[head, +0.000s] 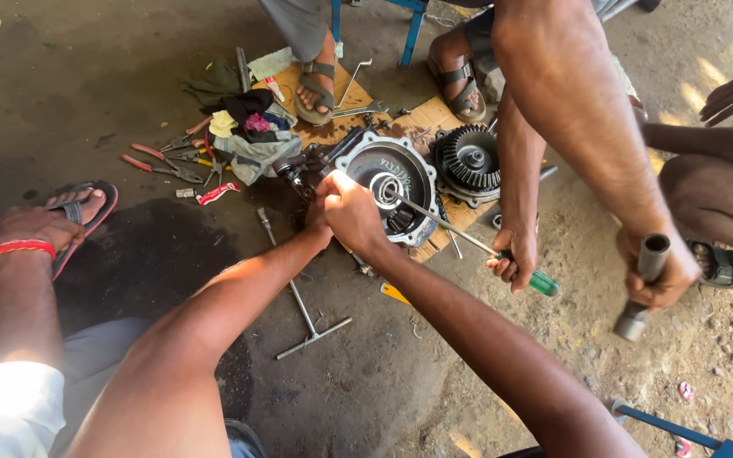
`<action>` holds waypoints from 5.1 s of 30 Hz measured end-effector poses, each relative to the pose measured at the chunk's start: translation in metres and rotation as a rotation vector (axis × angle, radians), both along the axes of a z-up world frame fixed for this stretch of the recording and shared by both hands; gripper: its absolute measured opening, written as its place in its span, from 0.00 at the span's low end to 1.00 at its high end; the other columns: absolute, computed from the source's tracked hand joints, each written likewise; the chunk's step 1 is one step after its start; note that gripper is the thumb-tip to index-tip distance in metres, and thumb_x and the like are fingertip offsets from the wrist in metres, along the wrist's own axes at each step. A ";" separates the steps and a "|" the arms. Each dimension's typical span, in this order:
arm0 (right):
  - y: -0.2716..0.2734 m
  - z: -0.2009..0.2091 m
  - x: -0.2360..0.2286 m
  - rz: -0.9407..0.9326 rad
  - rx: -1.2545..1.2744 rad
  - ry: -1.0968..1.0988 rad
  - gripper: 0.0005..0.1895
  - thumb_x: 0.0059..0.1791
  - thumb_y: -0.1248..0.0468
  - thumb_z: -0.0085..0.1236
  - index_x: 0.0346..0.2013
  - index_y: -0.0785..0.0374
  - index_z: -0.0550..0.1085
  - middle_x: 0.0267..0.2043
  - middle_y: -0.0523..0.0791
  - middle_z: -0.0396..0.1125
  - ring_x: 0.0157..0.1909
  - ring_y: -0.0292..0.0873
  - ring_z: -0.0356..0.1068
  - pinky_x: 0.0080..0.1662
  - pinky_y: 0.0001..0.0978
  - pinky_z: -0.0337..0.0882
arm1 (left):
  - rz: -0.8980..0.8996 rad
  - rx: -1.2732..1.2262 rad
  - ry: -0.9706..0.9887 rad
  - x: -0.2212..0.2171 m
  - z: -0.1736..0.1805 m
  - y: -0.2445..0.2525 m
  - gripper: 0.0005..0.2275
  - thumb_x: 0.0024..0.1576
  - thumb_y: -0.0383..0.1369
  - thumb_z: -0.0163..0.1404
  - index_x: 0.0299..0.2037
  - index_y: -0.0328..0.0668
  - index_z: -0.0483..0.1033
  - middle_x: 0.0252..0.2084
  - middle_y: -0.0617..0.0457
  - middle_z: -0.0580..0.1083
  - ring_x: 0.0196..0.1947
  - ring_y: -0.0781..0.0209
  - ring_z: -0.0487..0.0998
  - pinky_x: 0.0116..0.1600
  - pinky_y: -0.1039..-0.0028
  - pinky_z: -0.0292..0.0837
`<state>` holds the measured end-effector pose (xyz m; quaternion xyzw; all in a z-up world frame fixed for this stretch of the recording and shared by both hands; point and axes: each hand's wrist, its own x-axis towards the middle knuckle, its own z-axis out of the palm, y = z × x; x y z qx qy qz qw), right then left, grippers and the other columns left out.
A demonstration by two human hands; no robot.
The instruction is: Assisting with the disassembly and inspection of a vehicle differential unit.
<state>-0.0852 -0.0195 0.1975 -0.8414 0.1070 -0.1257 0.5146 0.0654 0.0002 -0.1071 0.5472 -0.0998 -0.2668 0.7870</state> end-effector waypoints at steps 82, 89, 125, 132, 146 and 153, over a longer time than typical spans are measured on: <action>-0.270 0.053 -0.096 0.473 0.771 0.635 0.21 0.49 0.72 0.49 0.57 0.71 0.70 0.55 0.57 0.73 0.47 0.47 0.78 0.42 0.34 0.80 | -0.712 0.203 -0.857 -0.028 0.338 -0.078 0.09 0.59 0.35 0.55 0.37 0.35 0.77 0.34 0.49 0.77 0.37 0.60 0.77 0.42 0.68 0.73; -0.278 0.027 -0.087 0.304 0.668 0.581 0.21 0.48 0.74 0.48 0.55 0.70 0.73 0.53 0.55 0.74 0.47 0.46 0.77 0.41 0.33 0.79 | -0.617 0.753 -1.264 0.023 0.244 -0.069 0.07 0.53 0.33 0.52 0.32 0.37 0.80 0.36 0.39 0.78 0.38 0.39 0.80 0.43 0.50 0.73; -0.305 0.002 -0.080 0.473 0.738 0.402 0.37 0.31 0.82 0.36 0.55 0.73 0.71 0.53 0.55 0.73 0.49 0.48 0.77 0.40 0.35 0.79 | -0.592 1.218 -1.540 -0.041 0.210 -0.049 0.10 0.53 0.21 0.47 0.43 0.34 0.77 0.23 0.43 0.75 0.25 0.52 0.81 0.35 0.60 0.72; -0.300 -0.008 -0.073 0.471 0.734 0.437 0.30 0.40 0.83 0.41 0.56 0.71 0.71 0.51 0.54 0.74 0.46 0.49 0.77 0.40 0.35 0.79 | -0.536 1.222 -1.609 -0.056 0.211 -0.039 0.11 0.51 0.24 0.50 0.43 0.34 0.77 0.24 0.43 0.76 0.27 0.49 0.81 0.35 0.61 0.71; -0.227 0.008 -0.026 0.598 0.335 0.617 0.15 0.54 0.63 0.51 0.54 0.64 0.74 0.49 0.48 0.76 0.43 0.39 0.77 0.39 0.31 0.79 | -0.483 1.312 -1.643 -0.060 0.200 -0.046 0.20 0.50 0.28 0.52 0.54 0.25 0.73 0.28 0.45 0.79 0.33 0.51 0.83 0.34 0.65 0.74; -0.226 0.002 -0.031 0.557 0.328 0.586 0.16 0.54 0.60 0.50 0.54 0.63 0.74 0.50 0.46 0.77 0.43 0.38 0.77 0.40 0.29 0.80 | -0.559 1.332 -1.590 -0.053 0.203 -0.043 0.24 0.52 0.24 0.49 0.61 0.22 0.68 0.24 0.44 0.80 0.24 0.55 0.83 0.28 0.67 0.74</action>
